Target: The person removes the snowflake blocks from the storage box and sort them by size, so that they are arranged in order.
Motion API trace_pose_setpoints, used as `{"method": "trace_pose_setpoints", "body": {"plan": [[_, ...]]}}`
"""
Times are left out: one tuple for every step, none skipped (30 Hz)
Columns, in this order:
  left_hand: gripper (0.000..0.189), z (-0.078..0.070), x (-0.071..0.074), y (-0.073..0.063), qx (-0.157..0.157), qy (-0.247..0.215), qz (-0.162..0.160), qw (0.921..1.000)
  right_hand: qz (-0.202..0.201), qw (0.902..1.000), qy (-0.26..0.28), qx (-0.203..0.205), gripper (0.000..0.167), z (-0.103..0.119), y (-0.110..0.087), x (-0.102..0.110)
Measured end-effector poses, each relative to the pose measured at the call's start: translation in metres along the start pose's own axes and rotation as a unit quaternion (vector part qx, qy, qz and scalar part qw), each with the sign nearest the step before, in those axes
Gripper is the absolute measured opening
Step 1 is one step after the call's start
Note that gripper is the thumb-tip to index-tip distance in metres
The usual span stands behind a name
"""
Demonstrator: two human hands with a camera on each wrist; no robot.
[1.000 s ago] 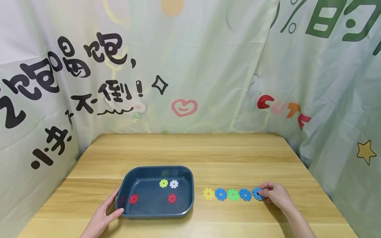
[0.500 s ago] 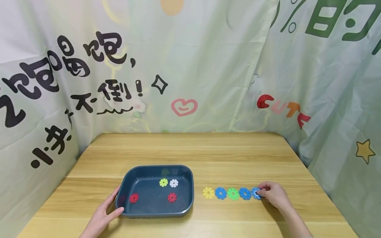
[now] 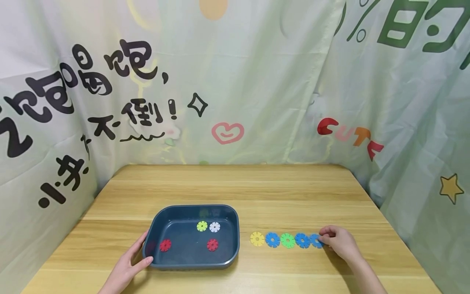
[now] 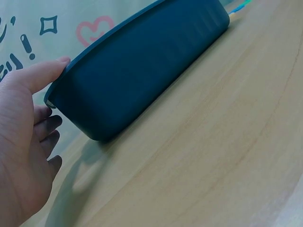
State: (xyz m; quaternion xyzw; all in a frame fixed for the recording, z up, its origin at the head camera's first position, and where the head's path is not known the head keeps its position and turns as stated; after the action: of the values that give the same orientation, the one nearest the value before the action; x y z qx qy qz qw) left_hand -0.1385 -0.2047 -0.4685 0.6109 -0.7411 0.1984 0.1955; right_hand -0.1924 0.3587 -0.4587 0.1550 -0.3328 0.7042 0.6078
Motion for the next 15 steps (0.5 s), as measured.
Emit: {"method": "trace_pose_setpoints", "body": {"plan": [[0.073,0.000,0.000,0.000,0.004,-0.001,0.002,1.0000,0.004,1.0000,0.004,0.001,0.022,0.000,0.000,0.000],[0.073,0.000,0.000,0.000,0.008,-0.002,0.004,1.0000,0.007,0.9999,0.008,0.001,0.022,-0.001,0.000,0.001],[0.074,-0.001,0.000,0.000,0.011,-0.003,0.006,0.9999,0.011,0.9999,0.012,0.003,0.023,-0.001,-0.001,0.001],[0.074,-0.001,0.000,0.000,0.015,-0.005,0.008,0.9998,0.014,0.9997,0.017,0.006,0.024,-0.001,-0.001,0.002],[0.074,-0.001,0.001,0.000,0.019,-0.006,0.010,0.9998,0.018,0.9995,0.022,0.010,0.025,0.000,-0.001,0.002],[0.074,-0.001,0.001,0.000,0.021,-0.007,0.011,0.9997,0.021,0.9993,0.026,0.015,0.026,0.000,-0.002,0.003],[0.074,-0.001,0.001,0.000,0.023,-0.008,0.013,0.9996,0.024,0.9991,0.030,0.021,0.028,0.001,-0.002,0.003],[0.074,-0.001,0.001,0.000,0.024,-0.008,0.013,0.9996,0.026,0.9988,0.034,0.026,0.030,0.002,-0.002,0.004],[0.074,-0.001,0.001,-0.001,0.025,-0.008,0.014,0.9996,0.027,0.9985,0.037,0.029,0.032,0.004,-0.002,0.005],[0.074,-0.001,0.001,-0.001,0.025,-0.009,0.014,0.9996,0.026,0.9984,0.040,0.031,0.034,0.006,-0.002,0.006],[0.074,-0.001,0.001,-0.001,0.024,-0.010,0.013,0.9996,0.027,0.9982,0.038,0.037,0.035,0.008,-0.002,0.007],[0.074,-0.001,0.001,-0.001,0.023,-0.010,0.012,0.9996,0.027,0.9981,0.039,0.040,0.036,0.010,-0.002,0.008],[0.074,-0.001,0.001,-0.001,0.021,-0.011,0.010,0.9997,0.028,0.9979,0.039,0.044,0.036,0.013,-0.002,0.009],[0.074,-0.001,0.001,-0.001,0.018,-0.010,0.009,0.9997,0.027,0.9979,0.039,0.045,0.037,0.017,-0.001,0.010],[0.074,-0.001,0.001,-0.001,0.017,-0.010,0.008,0.9998,0.027,0.9978,0.036,0.049,0.037,0.020,-0.001,0.010]]}}
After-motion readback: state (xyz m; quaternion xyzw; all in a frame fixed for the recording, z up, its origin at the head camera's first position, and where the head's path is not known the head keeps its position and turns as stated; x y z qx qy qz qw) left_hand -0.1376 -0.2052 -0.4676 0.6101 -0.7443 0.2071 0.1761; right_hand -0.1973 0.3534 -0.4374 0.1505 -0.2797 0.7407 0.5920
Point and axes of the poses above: each hand's wrist, its own y-axis towards the middle knuckle, its own x-axis out of the back of the hand, z = x × y, the point moved 2 cm from there along y, towards the middle knuckle, and after that the axes turned 10 degrees about z, right-handed, at the moved point
